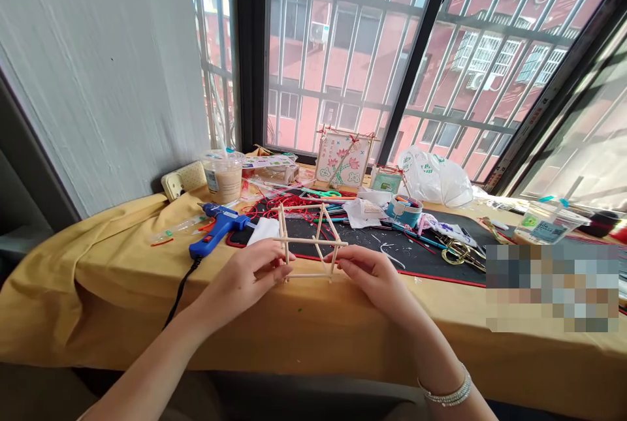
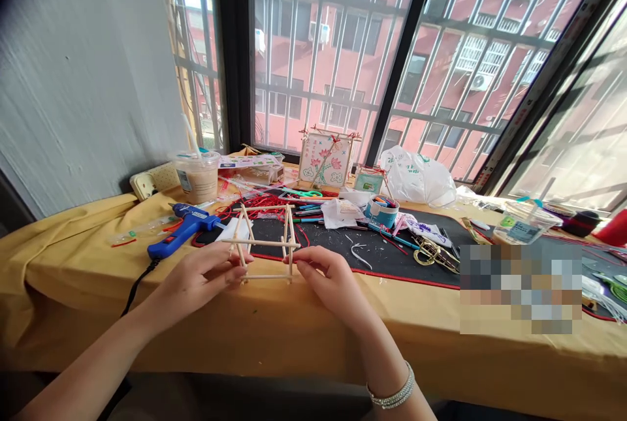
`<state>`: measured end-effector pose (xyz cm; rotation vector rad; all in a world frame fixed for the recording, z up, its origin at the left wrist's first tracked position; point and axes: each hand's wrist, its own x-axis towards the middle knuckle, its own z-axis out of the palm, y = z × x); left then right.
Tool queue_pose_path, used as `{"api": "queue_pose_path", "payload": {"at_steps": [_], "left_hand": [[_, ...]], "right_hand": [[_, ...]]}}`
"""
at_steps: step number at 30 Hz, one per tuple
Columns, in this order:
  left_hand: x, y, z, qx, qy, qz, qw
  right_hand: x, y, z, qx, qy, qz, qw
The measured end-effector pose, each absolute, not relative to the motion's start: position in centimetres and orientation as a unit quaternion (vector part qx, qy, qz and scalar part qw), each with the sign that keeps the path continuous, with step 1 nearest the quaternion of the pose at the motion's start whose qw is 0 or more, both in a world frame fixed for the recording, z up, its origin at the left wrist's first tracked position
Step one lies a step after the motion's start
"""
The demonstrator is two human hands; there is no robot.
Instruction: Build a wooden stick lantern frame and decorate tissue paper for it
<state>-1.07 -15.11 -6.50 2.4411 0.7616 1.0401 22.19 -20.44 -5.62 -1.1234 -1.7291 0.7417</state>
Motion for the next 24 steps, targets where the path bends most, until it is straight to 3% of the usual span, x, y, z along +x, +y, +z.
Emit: {"api": "queue_pose_path", "payload": {"at_steps": [4, 13, 20, 24], "left_hand": [[-0.3, -15.3, -6.1, 0.84, 0.311, 0.429, 0.12], [0.5, -12.8, -4.5, 0.825, 0.325, 0.397, 0.237], [2.2, -9.6, -4.5, 0.838, 0.286, 0.377, 0.272], [1.3, -9.6, -4.2, 0.802, 0.347, 0.445, 0.198]], "right_hand": [[21.9, -20.9, -5.4, -0.42, -0.731, 0.251, 0.475], [23.9, -21.0, -5.9, -0.478, -0.559, 0.182, 0.653], [23.8, -17.4, -5.2, -0.498, -0.701, 0.238, 0.451], [23.1, -16.9, -5.2, -0.503, -0.707, 0.228, 0.442]]}}
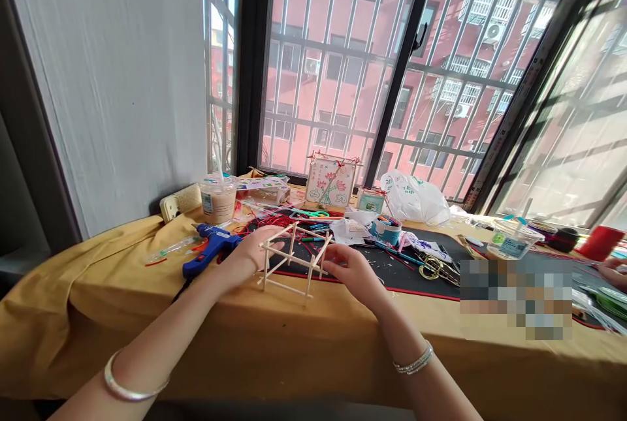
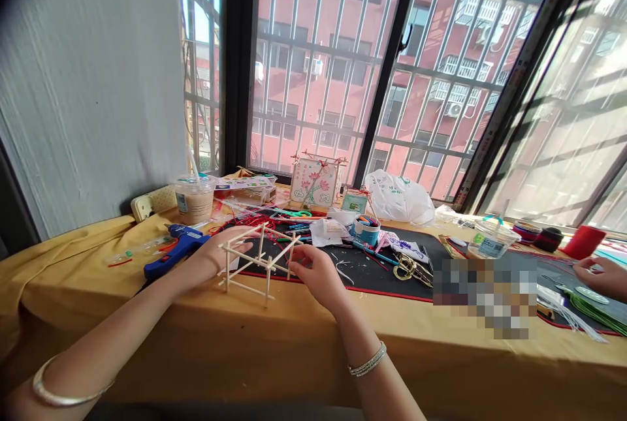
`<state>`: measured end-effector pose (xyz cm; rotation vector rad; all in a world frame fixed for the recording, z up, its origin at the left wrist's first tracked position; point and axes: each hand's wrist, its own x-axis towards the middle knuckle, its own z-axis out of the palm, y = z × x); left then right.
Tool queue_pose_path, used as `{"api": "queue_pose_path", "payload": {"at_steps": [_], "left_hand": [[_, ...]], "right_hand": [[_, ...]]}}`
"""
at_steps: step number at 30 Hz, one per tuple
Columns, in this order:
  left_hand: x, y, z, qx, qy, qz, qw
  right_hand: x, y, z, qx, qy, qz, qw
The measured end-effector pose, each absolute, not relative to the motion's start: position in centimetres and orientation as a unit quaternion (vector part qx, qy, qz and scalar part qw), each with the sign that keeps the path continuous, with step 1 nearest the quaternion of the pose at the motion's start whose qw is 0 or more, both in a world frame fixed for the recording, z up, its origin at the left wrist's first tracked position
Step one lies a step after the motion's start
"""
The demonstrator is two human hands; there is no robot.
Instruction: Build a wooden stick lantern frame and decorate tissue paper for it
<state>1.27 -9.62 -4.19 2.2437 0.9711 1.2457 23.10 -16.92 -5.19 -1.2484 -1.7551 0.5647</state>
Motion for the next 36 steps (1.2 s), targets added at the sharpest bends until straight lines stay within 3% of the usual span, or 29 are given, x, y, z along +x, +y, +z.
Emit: {"api": "queue_pose_path", "payload": {"at_steps": [4, 6, 14, 24, 31, 36], "left_hand": [[-0.7, -14.3, -5.8, 0.703, 0.441, 0.552, 0.082], [-0.4, -17.6, -7.5, 0.65, 0.459, 0.605, -0.041], [5.2, -21.7, -11.6, 0.714, 0.411, 0.516, -0.234], [4.4, -20.9, -10.4, 0.72, 0.425, 0.496, -0.234], [4.0, -20.0, -10.5, 0.735, 0.402, 0.503, -0.213], [3.6, -20.1, -10.2, 0.742, 0.396, 0.499, -0.208]], "right_hand": [[22.5, -17.4, -6.0, -0.518, -0.69, 0.206, 0.462], [22.2, -17.8, -6.4, -0.522, -0.681, 0.192, 0.476], [21.4, -19.9, -6.9, -0.529, -0.684, 0.155, 0.478], [20.9, -20.1, -7.1, -0.511, -0.737, 0.075, 0.436], [20.4, -19.2, -6.3, -0.504, -0.792, 0.021, 0.344], [20.1, -18.8, -6.1, -0.502, -0.796, 0.015, 0.338]]}}
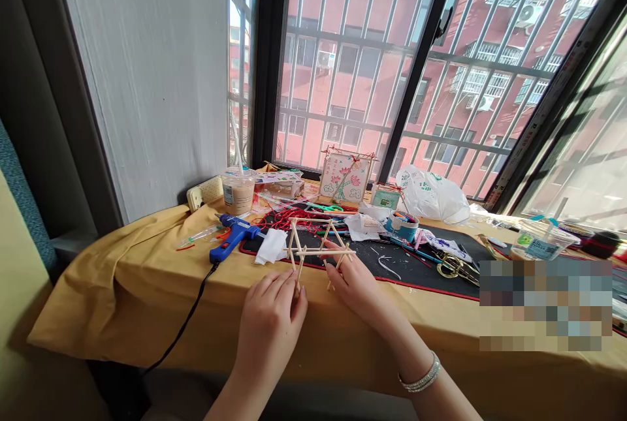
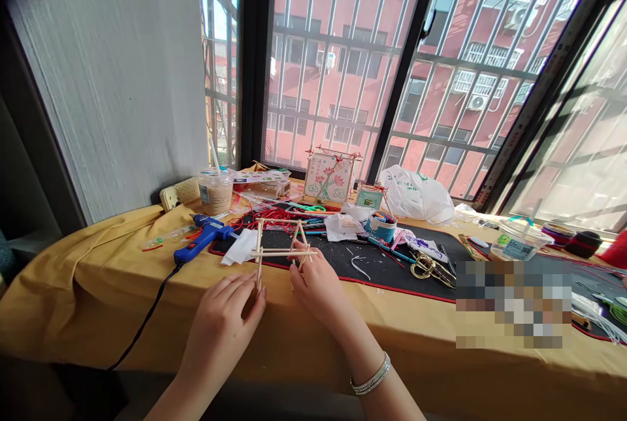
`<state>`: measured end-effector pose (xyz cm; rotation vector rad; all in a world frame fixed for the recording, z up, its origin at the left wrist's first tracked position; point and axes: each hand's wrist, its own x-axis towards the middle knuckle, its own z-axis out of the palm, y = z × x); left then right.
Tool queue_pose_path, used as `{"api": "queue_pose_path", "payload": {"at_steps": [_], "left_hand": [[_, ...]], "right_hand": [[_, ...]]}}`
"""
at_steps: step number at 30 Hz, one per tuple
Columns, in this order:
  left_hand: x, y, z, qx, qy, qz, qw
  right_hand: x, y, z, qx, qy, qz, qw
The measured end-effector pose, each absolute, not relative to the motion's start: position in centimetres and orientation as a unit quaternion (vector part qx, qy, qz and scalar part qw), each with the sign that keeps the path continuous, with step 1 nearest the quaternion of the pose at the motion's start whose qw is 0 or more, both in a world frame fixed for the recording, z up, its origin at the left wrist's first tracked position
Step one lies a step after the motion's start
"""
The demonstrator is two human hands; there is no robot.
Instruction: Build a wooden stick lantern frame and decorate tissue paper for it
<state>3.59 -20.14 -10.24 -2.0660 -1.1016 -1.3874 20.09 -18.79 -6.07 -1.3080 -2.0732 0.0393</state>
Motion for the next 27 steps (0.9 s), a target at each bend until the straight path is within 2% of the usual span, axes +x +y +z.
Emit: {"api": "queue_pose_path", "payload": {"at_steps": [20, 27], "left_hand": [[2.85, -19.87, -9.96, -0.75, -0.375, -0.511, 0.188], [2.86, -19.91, -10.45, -0.753, -0.389, -0.51, 0.144]], "right_hand": [[20.13, -19.05, -5.97, -0.507, -0.793, 0.044, 0.336], [20.2, -19.63, -6.04, -0.502, -0.796, 0.029, 0.338]]}}
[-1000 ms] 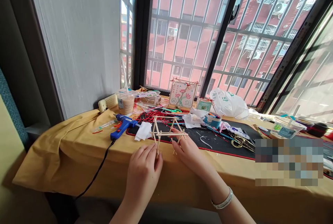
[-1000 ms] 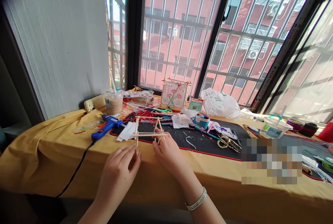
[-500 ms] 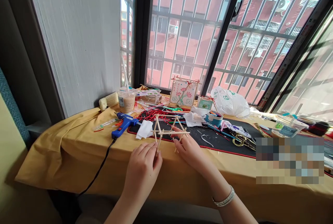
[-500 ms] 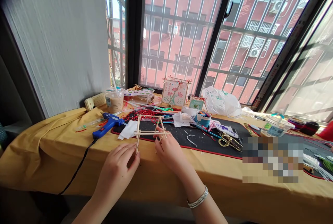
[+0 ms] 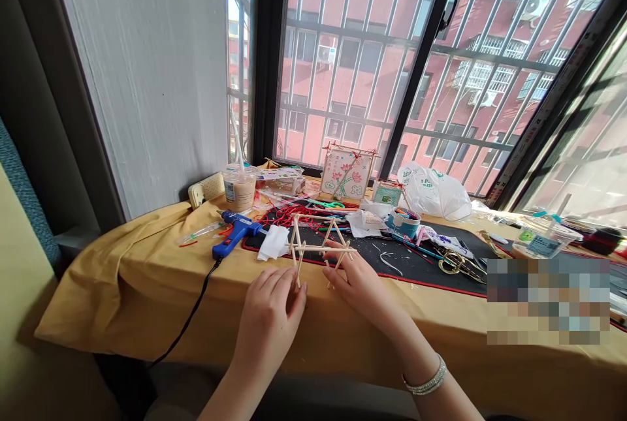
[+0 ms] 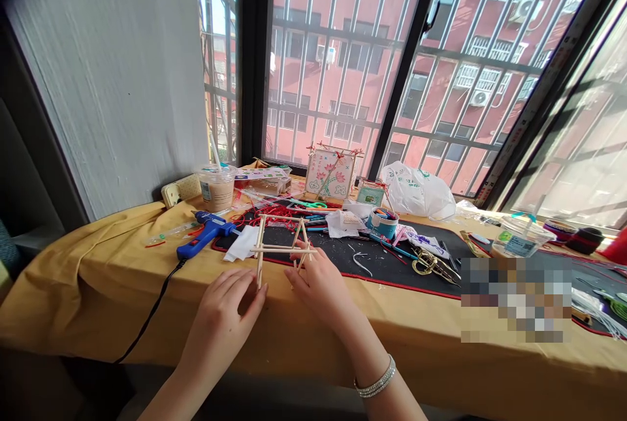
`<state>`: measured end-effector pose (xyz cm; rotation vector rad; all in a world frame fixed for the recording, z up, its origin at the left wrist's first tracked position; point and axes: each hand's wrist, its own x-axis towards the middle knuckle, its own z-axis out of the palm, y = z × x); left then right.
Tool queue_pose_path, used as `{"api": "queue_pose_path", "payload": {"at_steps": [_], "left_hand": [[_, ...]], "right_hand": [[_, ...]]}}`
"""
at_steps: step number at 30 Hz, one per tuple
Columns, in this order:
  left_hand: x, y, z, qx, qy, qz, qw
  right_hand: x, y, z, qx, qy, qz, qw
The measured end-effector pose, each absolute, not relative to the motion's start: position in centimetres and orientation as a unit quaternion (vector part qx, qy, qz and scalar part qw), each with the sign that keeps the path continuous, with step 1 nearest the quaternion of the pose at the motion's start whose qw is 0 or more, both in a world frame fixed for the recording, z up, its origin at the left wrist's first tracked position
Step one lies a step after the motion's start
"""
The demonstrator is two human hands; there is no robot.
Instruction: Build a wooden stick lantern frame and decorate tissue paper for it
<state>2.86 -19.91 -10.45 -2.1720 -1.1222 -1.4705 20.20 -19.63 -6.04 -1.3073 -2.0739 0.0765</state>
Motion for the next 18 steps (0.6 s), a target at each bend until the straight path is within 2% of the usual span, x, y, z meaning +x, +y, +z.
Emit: {"api": "queue_pose_path", "payload": {"at_steps": [10, 13, 18], "left_hand": [[0.7, -20.7, -10.9, -0.745, -0.399, -0.511, 0.159], [-1.3, -20.8, -10.7, -0.732, -0.411, -0.511, 0.184], [-3.7, -20.0, -10.6, -0.708, -0.43, -0.517, 0.219]], "right_hand": [[22.6, -21.7, -8.4, -0.534, -0.76, -0.008, 0.369], [24.3, -23.5, -9.9, -0.54, -0.722, -0.033, 0.431], [26.9, -25.7, -11.5, -0.593, -0.589, -0.004, 0.55]]}}
